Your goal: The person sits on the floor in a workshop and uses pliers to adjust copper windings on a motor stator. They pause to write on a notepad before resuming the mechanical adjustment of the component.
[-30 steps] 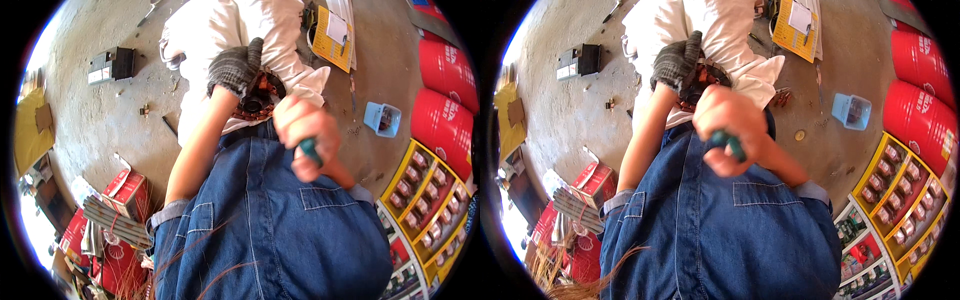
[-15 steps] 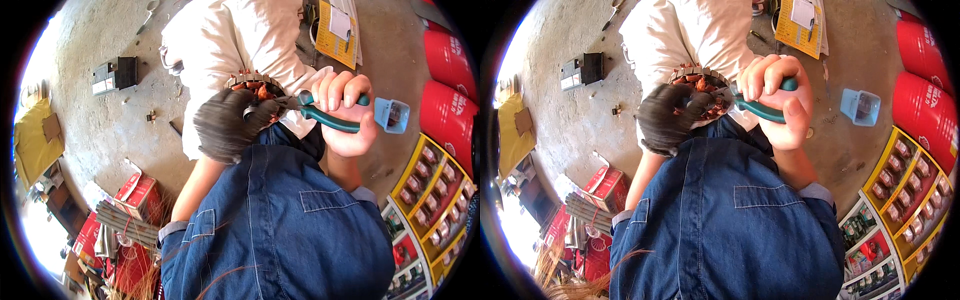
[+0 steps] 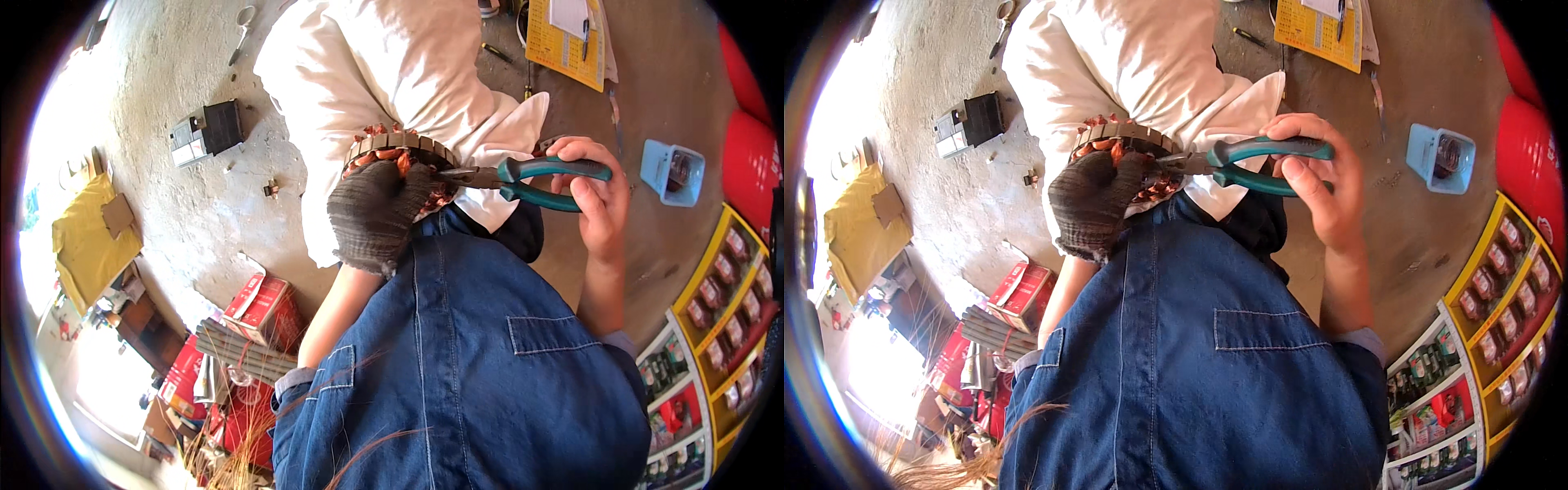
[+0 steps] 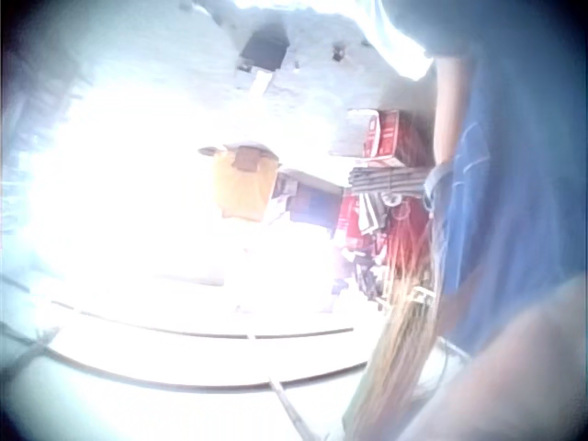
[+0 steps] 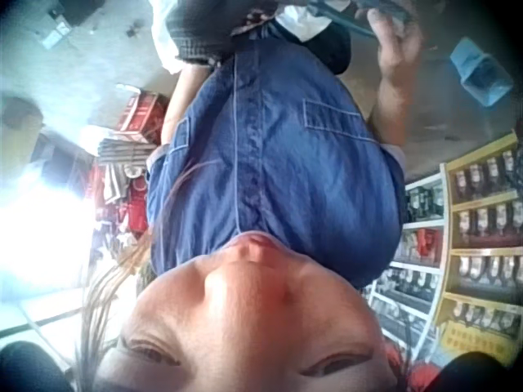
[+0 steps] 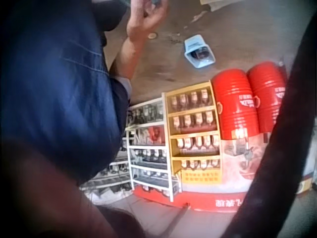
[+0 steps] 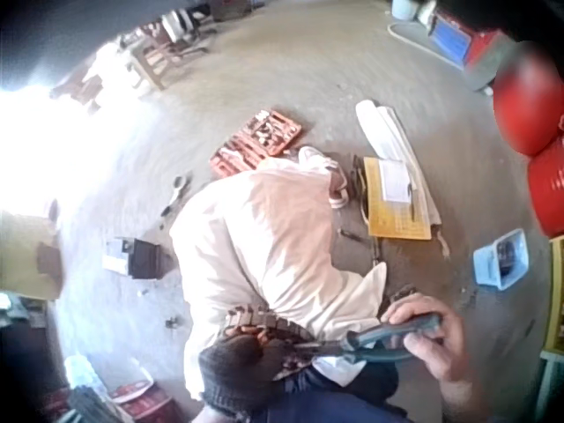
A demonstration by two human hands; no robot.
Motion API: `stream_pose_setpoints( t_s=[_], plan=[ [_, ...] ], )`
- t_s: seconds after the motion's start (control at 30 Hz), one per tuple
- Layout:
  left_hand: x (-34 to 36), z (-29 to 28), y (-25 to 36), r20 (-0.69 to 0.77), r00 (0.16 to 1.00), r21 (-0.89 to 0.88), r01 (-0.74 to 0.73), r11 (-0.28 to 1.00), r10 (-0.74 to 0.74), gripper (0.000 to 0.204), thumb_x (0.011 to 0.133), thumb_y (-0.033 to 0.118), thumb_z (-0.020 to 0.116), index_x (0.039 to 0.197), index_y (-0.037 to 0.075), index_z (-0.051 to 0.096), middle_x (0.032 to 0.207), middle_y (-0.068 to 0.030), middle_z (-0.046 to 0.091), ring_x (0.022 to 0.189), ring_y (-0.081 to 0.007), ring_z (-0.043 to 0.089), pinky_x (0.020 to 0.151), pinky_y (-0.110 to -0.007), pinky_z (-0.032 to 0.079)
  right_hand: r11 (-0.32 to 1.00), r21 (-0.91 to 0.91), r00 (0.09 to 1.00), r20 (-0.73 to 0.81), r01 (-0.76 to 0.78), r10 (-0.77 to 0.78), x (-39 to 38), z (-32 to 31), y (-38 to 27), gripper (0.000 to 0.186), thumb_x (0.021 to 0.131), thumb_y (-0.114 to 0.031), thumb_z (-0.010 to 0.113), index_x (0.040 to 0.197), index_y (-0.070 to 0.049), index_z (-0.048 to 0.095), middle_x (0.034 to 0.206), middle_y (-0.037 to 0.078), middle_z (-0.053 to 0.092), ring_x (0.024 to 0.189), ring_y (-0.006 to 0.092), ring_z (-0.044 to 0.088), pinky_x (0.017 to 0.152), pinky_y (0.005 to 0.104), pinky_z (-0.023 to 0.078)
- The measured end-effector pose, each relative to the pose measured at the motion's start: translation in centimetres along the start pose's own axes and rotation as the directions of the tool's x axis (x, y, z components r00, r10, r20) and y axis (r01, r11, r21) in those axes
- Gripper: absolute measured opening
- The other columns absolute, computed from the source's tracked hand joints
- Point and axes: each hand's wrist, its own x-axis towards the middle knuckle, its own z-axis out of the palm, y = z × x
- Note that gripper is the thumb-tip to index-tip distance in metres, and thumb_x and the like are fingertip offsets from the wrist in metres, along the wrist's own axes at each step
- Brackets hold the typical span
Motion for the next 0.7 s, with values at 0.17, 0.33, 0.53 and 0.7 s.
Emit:
stream_pose_setpoints(
  t_s=[0.17, 0.33, 0.53, 0.7],
  plan=[
    [-0.9, -2.5, 0.8, 0.107, 0.985, -0.081, 0.143, 0.986, -0.135, 0.03, 0.086, 0.03, 0.069, 0.079, 0.002, 0.071, 0.061, -0.0127, 0.061, 0.055, -0.0213, 0.057, 0.057, -0.037, 0.046, 0.949, 0.17, 0.958, 0.16, -0.265, 0.239, -0.9, -1.8, 2.6, 0.034, 0.09, -0.023, 0.061, 0.113, 0.002, 0.061, 0.11, 0.01, 0.064, 0.104, 0.0137, 0.06, 0.087, 0.028, 0.048],
    [-1.7, -4.4, 0.4, 0.227, 0.936, -0.161, 0.31, 0.937, -0.271, 0.025, 0.088, 0.024, 0.067, 0.087, 0.0, 0.073, 0.066, -0.0118, 0.067, 0.059, -0.0142, 0.058, 0.059, -0.031, 0.048, 0.844, 0.076, 0.805, 0.356, -0.531, 0.474, -1.0, -0.9, 3.8, 0.032, 0.086, -0.02, 0.071, 0.108, 0.001, 0.062, 0.102, 0.005, 0.064, 0.093, 0.0136, 0.064, 0.084, 0.0271, 0.05],
    [-2.1, -6.0, 0.6, 0.341, 0.874, -0.078, 0.392, 0.917, -0.345, 0.031, 0.088, 0.029, 0.065, 0.093, -0.001, 0.073, 0.072, -0.0109, 0.07, 0.065, -0.0141, 0.063, 0.062, -0.031, 0.05, 0.829, -0.313, 0.585, 0.595, -0.463, 0.551, 1.8, -1.4, 3.2, 0.03, 0.083, -0.023, 0.075, 0.099, 0.0, 0.062, 0.099, 0.007, 0.063, 0.09, 0.016, 0.062, 0.08, 0.0311, 0.05],
    [-2.7, -6.7, -1.9, 0.358, 0.884, -0.239, 0.399, 0.885, -0.302, 0.033, 0.086, 0.029, 0.067, 0.09, -0.003, 0.072, 0.075, -0.0101, 0.072, 0.066, -0.0131, 0.065, 0.062, -0.029, 0.051, 0.871, -0.485, 0.502, 0.735, -0.078, 0.455, 2.6, -0.4, 1.8, 0.029, 0.079, -0.023, 0.074, 0.092, 0.002, 0.067, 0.106, 0.013, 0.062, 0.101, 0.0311, 0.06, 0.089, 0.0374, 0.047]
  ],
)
